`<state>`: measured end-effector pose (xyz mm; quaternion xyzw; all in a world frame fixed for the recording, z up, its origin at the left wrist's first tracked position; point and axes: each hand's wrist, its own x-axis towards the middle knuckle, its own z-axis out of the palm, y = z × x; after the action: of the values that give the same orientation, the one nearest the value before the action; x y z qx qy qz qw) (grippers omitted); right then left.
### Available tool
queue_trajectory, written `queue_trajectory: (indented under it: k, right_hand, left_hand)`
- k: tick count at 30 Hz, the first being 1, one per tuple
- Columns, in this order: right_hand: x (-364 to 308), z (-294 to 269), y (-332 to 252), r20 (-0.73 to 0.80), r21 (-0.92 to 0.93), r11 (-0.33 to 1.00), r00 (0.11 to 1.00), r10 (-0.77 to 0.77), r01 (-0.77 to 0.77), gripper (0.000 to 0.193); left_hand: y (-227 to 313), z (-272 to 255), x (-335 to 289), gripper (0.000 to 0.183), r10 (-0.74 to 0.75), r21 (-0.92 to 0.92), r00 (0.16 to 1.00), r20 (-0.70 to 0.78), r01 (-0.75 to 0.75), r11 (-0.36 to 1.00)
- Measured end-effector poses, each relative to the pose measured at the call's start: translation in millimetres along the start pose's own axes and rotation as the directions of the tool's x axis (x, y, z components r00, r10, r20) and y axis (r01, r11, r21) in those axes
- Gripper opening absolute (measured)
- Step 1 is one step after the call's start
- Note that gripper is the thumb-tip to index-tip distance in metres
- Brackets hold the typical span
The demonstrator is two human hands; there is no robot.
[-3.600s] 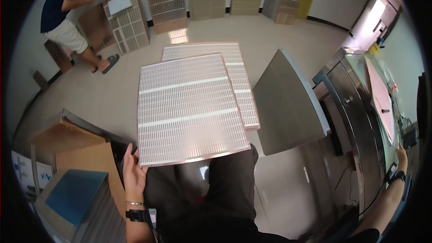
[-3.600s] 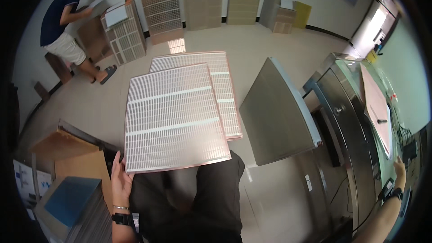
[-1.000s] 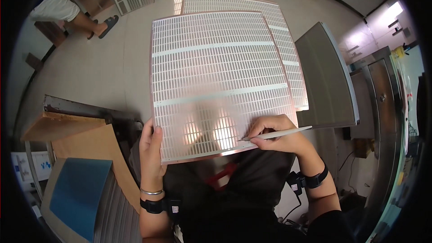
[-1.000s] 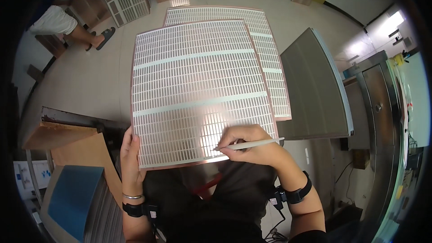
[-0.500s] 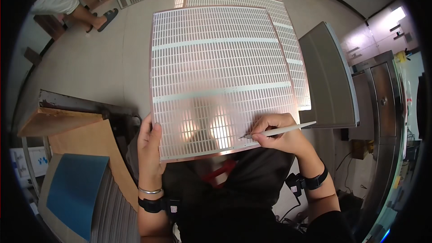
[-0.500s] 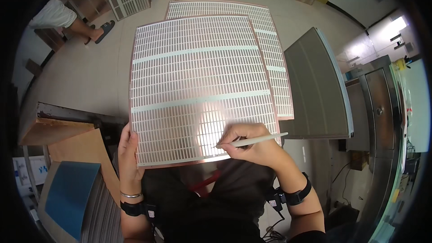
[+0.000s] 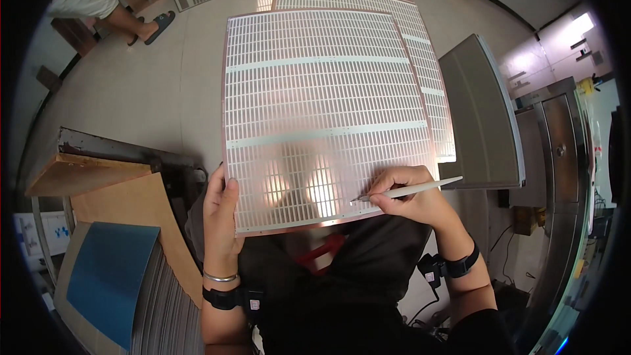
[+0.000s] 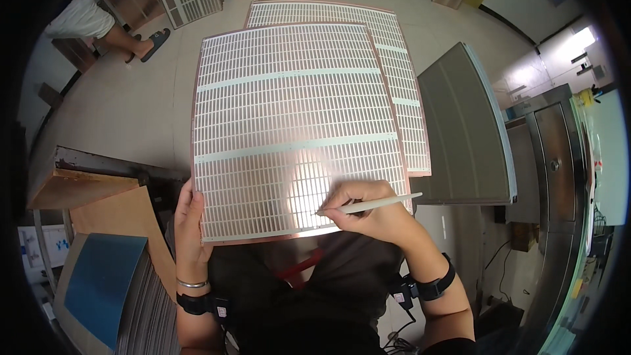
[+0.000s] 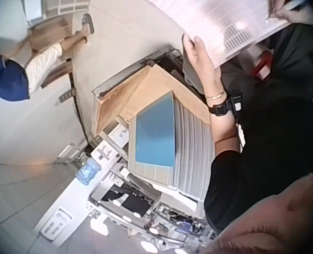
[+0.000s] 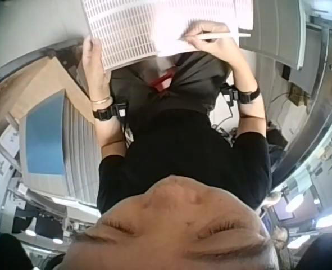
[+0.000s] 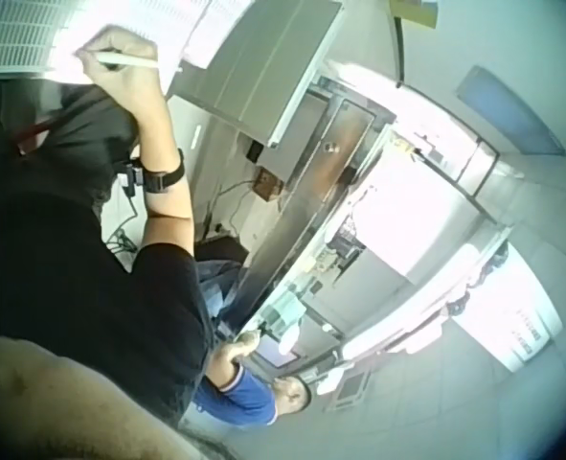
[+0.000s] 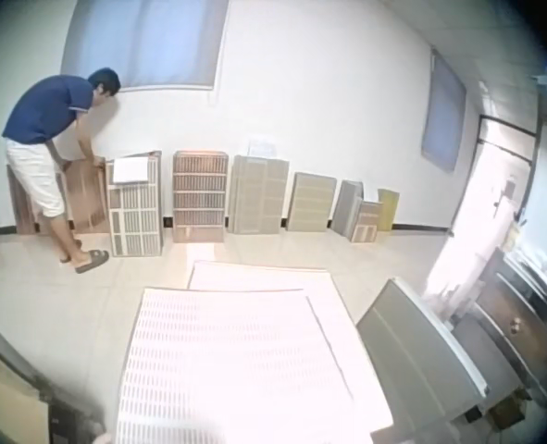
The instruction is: Inspect metal mesh sheets and mark them with a pen while checking documentation.
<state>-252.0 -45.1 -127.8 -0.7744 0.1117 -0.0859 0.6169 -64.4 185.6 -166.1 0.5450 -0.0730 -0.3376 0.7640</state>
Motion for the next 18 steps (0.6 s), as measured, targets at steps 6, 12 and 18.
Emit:
queue_trajectory:
  k: [6, 12, 18]
  right_hand:
    - [1, 1, -1, 0.000, -0.023, 0.999, 1.000, -0.025, 0.025, 0.005]
    - [-14, 0, 1, -0.255, 0.227, 0.973, 0.961, 0.106, -0.047, 0.009]
    - [-11, -14, 23, -0.684, -0.320, 0.947, 0.700, -0.206, -0.033, 0.025]
  left_hand:
    - [2, 0, -1, 0.037, -0.008, -0.026, 1.000, 0.004, 0.008, 1.000]
    - [-4, -8, -1, 0.040, -0.003, -0.112, 0.995, 0.098, 0.014, 0.994]
    - [-8, -10, 1, 0.045, -0.013, -0.115, 0.993, 0.115, 0.026, 0.993]
